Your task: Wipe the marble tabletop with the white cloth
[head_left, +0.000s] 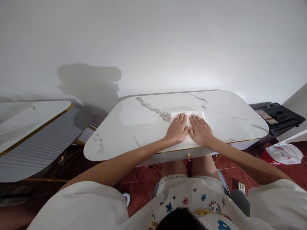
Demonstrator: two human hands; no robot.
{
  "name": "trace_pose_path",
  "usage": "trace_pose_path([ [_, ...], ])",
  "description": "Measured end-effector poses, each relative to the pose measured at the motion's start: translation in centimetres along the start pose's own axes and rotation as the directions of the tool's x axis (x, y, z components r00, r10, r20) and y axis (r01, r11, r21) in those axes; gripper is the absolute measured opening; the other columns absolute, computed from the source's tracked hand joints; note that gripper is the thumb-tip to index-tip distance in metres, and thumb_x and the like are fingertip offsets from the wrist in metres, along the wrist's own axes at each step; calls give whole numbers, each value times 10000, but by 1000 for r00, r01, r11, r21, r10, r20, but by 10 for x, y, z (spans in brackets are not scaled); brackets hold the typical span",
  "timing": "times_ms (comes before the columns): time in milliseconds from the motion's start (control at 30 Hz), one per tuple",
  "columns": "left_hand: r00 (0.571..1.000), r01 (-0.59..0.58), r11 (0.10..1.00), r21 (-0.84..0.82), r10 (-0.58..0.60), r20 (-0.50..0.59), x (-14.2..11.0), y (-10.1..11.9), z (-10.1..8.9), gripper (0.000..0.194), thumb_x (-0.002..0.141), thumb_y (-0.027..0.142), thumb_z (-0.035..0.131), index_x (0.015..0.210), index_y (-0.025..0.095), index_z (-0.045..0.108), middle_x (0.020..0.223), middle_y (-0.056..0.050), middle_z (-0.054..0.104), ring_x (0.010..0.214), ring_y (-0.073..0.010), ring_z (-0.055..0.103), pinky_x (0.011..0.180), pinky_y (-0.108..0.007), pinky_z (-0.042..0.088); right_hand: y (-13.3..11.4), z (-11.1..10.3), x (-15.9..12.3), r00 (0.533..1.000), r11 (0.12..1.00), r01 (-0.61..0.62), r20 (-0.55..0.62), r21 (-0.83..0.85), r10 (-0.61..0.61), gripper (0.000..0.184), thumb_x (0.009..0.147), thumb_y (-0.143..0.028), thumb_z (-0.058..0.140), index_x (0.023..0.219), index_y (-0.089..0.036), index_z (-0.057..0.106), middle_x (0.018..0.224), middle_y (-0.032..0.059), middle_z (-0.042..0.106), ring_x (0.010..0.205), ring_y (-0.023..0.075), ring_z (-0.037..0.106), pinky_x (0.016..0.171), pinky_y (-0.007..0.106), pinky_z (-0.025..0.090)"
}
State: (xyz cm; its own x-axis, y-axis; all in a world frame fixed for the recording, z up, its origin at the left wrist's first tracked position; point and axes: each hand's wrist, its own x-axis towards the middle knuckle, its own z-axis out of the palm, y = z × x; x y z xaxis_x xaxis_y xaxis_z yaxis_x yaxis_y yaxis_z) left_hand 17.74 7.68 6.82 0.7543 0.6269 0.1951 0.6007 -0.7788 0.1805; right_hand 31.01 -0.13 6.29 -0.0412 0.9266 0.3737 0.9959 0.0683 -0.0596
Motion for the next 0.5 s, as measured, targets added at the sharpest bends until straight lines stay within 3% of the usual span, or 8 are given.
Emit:
trace_pose_path([
  [100,999,31,995,-95,-27,35,-19,20,-4,582,899,293,302,1429,53,275,1532,-155,235,1429,-249,165,1166,-420,181,-1,-10,-27,1000,1000,9,-25,24,-9,532,929,-308,311,1387,-60,424,1441,153,425,1341,270,370,1092,424,307],
  [200,994,88,979,-183,-74,81,-18,43,-6,602,876,284,332,1440,83,264,1547,-130,203,1435,-247,138,1167,-422,173,18,-18,-42,1000,999,16,-4,36,-16,541,929,-329,315,1413,-104,397,1450,121,419,1351,262,356,1088,438,325],
  [367,985,141,963,-231,-112,134,20,75,-1,642,858,268,352,1450,50,235,1555,-136,170,1441,-241,106,1175,-388,133,76,-20,-34,995,998,56,85,43,-59,563,942,-390,284,1440,-135,358,1477,94,378,1370,243,321,1103,442,317],
  [500,985,162,965,-209,-146,88,66,74,10,605,886,263,322,1441,35,253,1546,-140,206,1435,-234,145,1168,-364,147,115,-9,-2,992,998,63,109,12,-64,558,935,-355,282,1428,-112,377,1476,105,375,1368,250,324,1112,439,305],
])
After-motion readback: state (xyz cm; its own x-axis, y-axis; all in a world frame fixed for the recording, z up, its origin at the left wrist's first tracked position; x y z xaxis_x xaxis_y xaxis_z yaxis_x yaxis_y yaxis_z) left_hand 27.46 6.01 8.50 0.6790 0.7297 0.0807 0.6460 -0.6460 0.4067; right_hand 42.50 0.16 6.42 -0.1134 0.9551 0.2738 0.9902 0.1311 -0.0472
